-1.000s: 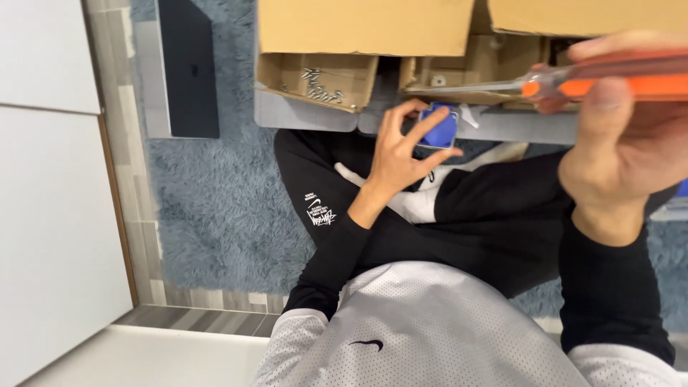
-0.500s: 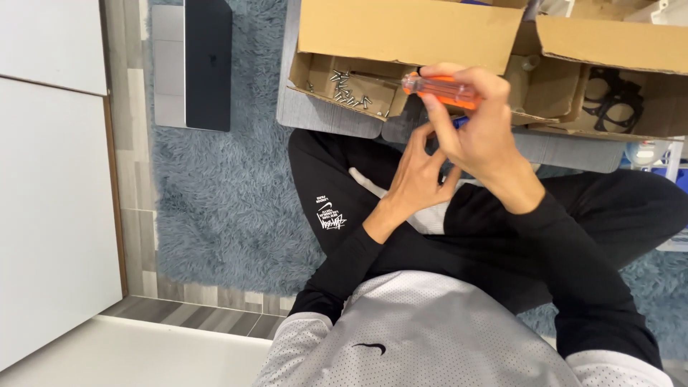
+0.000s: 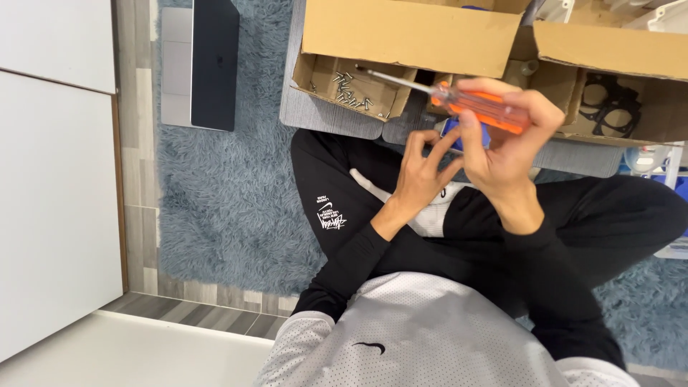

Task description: The person sits on the floor and assembles a blue electrical socket into a white wall box. They insert the socket, then use a screwdriver to tighten screws on the sides to secure it in place.

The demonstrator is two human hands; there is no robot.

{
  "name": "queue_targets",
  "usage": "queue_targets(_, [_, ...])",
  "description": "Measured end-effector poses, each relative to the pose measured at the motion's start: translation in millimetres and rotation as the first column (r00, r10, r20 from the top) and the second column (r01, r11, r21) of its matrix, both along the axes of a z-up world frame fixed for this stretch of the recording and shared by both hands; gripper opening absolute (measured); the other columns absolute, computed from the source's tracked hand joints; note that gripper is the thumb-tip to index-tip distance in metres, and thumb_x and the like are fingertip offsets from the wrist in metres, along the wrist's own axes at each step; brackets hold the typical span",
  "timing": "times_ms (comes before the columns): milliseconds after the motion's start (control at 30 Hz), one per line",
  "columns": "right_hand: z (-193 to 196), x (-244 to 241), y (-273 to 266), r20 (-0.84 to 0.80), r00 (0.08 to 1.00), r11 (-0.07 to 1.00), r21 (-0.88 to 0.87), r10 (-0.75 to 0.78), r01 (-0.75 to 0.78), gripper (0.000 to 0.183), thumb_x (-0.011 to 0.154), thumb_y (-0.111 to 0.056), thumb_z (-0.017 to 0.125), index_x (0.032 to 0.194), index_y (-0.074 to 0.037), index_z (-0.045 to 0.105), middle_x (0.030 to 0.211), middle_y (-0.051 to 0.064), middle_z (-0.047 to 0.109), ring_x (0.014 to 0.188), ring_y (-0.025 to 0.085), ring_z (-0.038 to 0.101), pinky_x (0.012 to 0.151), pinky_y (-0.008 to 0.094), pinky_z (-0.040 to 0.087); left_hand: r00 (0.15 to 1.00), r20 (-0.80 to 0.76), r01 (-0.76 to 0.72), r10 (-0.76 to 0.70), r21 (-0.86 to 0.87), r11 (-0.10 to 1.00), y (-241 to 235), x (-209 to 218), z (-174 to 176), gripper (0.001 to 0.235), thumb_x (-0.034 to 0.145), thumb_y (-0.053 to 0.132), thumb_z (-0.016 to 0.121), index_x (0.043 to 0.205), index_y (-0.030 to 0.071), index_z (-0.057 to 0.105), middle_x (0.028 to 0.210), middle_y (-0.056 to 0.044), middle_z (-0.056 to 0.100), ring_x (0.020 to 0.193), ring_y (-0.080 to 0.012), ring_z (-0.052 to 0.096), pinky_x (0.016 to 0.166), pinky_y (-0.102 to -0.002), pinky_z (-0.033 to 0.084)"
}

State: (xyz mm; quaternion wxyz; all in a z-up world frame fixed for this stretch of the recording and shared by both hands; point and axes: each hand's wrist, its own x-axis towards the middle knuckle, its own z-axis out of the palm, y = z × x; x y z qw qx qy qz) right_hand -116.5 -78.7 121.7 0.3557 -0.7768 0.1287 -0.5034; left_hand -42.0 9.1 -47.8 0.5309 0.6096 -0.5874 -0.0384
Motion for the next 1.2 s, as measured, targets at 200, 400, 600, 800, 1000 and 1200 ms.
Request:
queue_targets(200, [3, -29, 28, 0.09, 0.982, 0.974, 0.172, -0.165, 0.148, 0.034, 0.118, 0.003, 0.053, 0.133, -0.011, 0.026, 0.122, 0.043, 0.062, 0.101, 0.053, 0.072, 0.09, 0.056, 0.066, 0.994, -0.11, 0.019, -0.021, -0.019, 1.0, 14, 11, 30, 0.066, 0.093, 0.035, 0.094, 0.146, 0.011, 0.063, 0.121, -0.011, 0.057, 0.111, -0.0246, 0.065, 0.106, -0.037, 0.062])
queue_targets(400, [-33, -92, 50, 0.217, 0.918, 0.864, 0.461, -0.331, 0.203, 0.034, 0.121, -0.017, 0.062, 0.135, -0.02, 0.031, 0.124, 0.034, 0.064, 0.09, 0.044, 0.069, 0.081, 0.052, 0.066, 0.901, -0.432, 0.054, -0.03, 0.044, 0.998, 48, 28, 53, 0.045, 0.101, 0.02, 0.078, 0.142, 0.007, 0.062, 0.123, -0.011, 0.062, 0.105, -0.0205, 0.067, 0.102, -0.033, 0.058])
queue_targets(600, [-59, -138, 73, 0.202, 0.892, 0.724, 0.666, -0.405, 0.178, 0.035, 0.12, -0.019, 0.062, 0.137, -0.021, 0.032, 0.123, 0.031, 0.064, 0.086, 0.04, 0.065, 0.079, 0.048, 0.064, 0.668, -0.716, 0.264, -0.203, -0.027, 0.964, 75, 44, 62, 0.043, 0.118, 0.021, 0.059, 0.157, 0.003, 0.054, 0.13, -0.014, 0.065, 0.109, -0.0221, 0.072, 0.103, -0.034, 0.061])
queue_targets(800, [-76, -161, 84, 0.147, 0.916, 0.713, 0.678, -0.373, 0.182, 0.033, 0.119, -0.015, 0.058, 0.139, -0.019, 0.032, 0.121, 0.034, 0.064, 0.083, 0.04, 0.067, 0.078, 0.046, 0.065, 0.688, -0.689, 0.33, -0.228, 0.018, 0.944, 77, 37, 75, 0.029, 0.117, 0.015, 0.06, 0.142, 0.001, 0.066, 0.122, -0.015, 0.068, 0.103, -0.0229, 0.074, 0.096, -0.031, 0.068])
queue_targets(1000, [-87, -175, 90, 0.127, 0.907, 0.679, 0.706, -0.4, 0.201, 0.031, 0.12, -0.014, 0.057, 0.139, -0.019, 0.032, 0.121, 0.033, 0.064, 0.076, 0.037, 0.067, 0.079, 0.044, 0.065, 0.721, -0.664, 0.309, -0.195, 0.056, 0.949, 72, 31, 70, 0.015, 0.106, 0.002, 0.073, 0.121, 0.001, 0.075, 0.115, -0.015, 0.072, 0.103, -0.0218, 0.075, 0.093, -0.027, 0.068])
queue_targets(1200, [-92, -183, 90, 0.125, 0.897, 0.66, 0.721, -0.424, 0.211, 0.033, 0.119, -0.014, 0.058, 0.139, -0.018, 0.033, 0.12, 0.034, 0.064, 0.079, 0.038, 0.068, 0.078, 0.044, 0.066, 0.698, -0.69, 0.307, -0.195, 0.042, 0.951, 70, 31, 65, 0.013, 0.099, -0.004, 0.08, 0.109, 0.004, 0.078, 0.112, -0.014, 0.075, 0.105, -0.0223, 0.076, 0.094, -0.026, 0.067])
